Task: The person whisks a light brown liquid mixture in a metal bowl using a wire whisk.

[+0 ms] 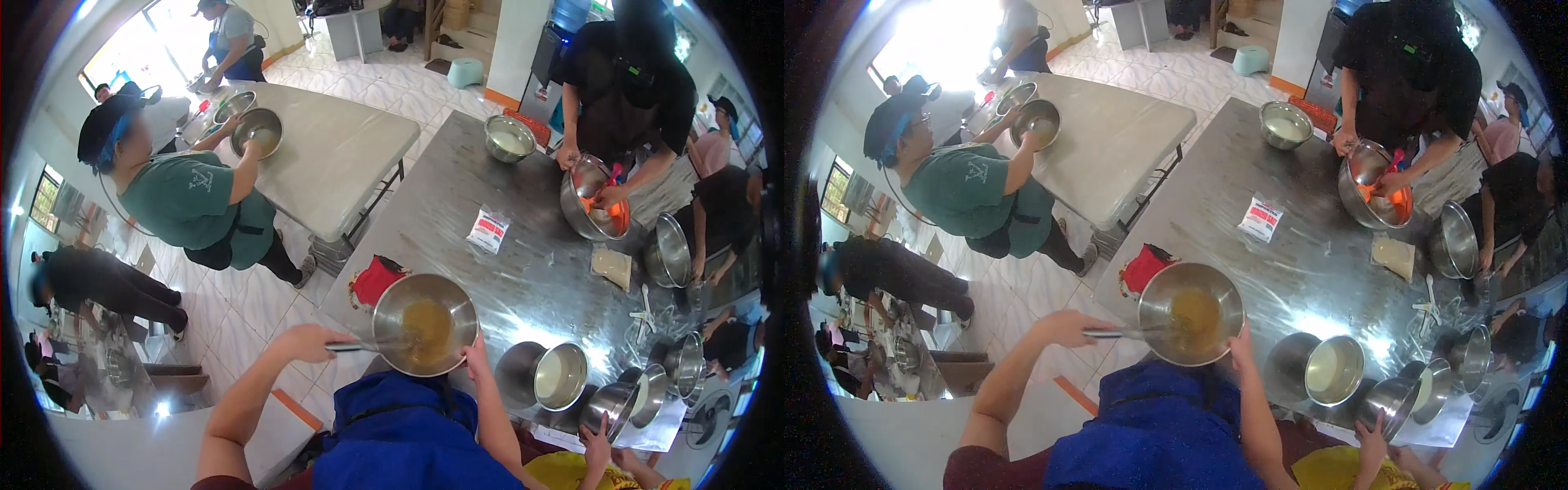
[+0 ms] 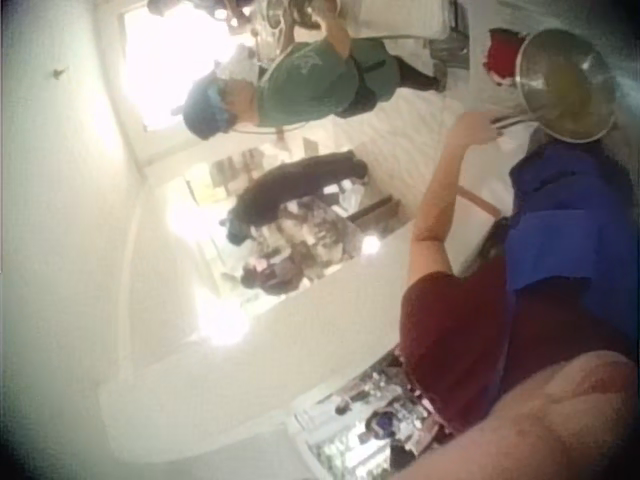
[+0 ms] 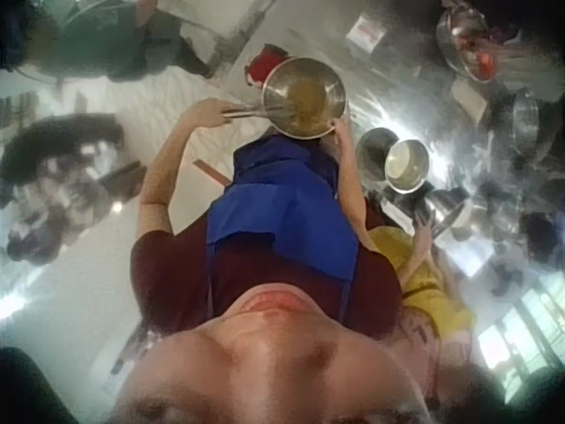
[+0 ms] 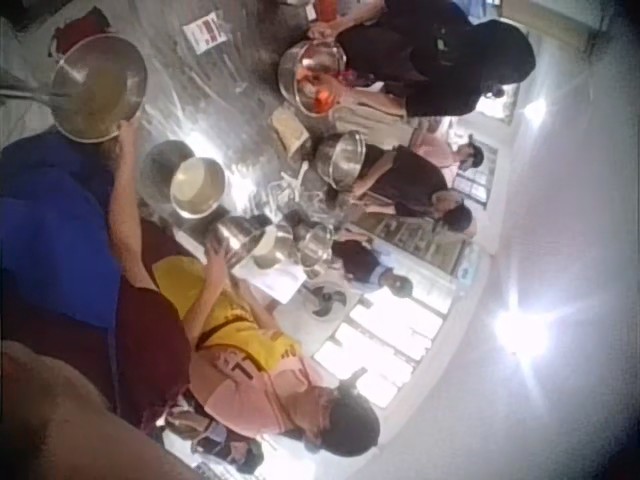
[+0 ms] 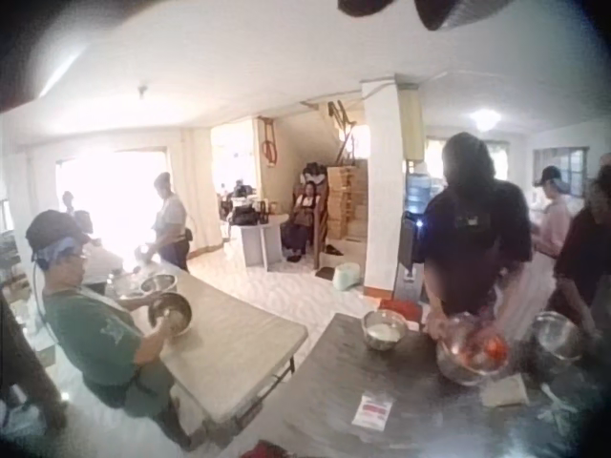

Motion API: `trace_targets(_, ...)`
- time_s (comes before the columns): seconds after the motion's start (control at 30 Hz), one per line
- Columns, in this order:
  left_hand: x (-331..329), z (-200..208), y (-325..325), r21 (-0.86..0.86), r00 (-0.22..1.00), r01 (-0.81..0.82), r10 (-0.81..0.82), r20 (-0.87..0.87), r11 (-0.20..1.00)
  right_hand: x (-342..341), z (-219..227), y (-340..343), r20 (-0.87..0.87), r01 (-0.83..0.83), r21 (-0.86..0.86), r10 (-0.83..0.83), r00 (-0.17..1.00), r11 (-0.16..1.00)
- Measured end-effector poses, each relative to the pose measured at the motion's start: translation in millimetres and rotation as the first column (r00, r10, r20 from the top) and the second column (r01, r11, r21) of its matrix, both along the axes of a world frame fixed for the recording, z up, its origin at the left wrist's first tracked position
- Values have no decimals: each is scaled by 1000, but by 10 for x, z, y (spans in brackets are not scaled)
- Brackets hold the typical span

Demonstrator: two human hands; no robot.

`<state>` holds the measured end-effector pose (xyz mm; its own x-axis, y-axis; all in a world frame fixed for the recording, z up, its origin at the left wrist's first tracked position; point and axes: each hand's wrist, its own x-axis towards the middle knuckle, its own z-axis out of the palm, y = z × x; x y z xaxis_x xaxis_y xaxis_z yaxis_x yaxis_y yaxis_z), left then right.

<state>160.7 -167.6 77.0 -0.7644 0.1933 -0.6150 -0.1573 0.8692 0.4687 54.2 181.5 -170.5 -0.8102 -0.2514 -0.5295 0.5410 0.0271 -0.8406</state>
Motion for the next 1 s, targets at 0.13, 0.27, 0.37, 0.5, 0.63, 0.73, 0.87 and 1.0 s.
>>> trace_targets(0.13,-18,-121,370,-89,993,-79,70,-98,993,37,181,-84,-18,-130,21,131,991,991)
trace_targets(0.27,-17,-144,544,68,999,31,-29,-37,997,-58,349,131,41,-10,56,8,999,998)
trace_targets(0.37,-137,-21,218,126,993,115,-117,15,985,-5,284,274,45,13,69,-16,999,998)
trace_targets(0.5,-413,48,618,-106,999,14,-19,-46,994,127,104,254,-182,-20,141,46,982,990)
trace_targets(0.63,-424,98,761,-63,987,158,-155,48,985,69,528,269,-3,24,78,-24,1000,997)
trace_targets(0.73,-602,136,470,-76,958,279,-272,94,957,116,387,361,-137,71,65,-62,989,995)
trace_targets(0.87,-593,-10,772,-46,981,184,-186,-51,982,103,372,337,-163,52,134,-30,986,990)
trace_targets(1.0,-526,-163,556,27,963,269,-268,-25,963,28,435,406,-187,40,132,-14,982,990)
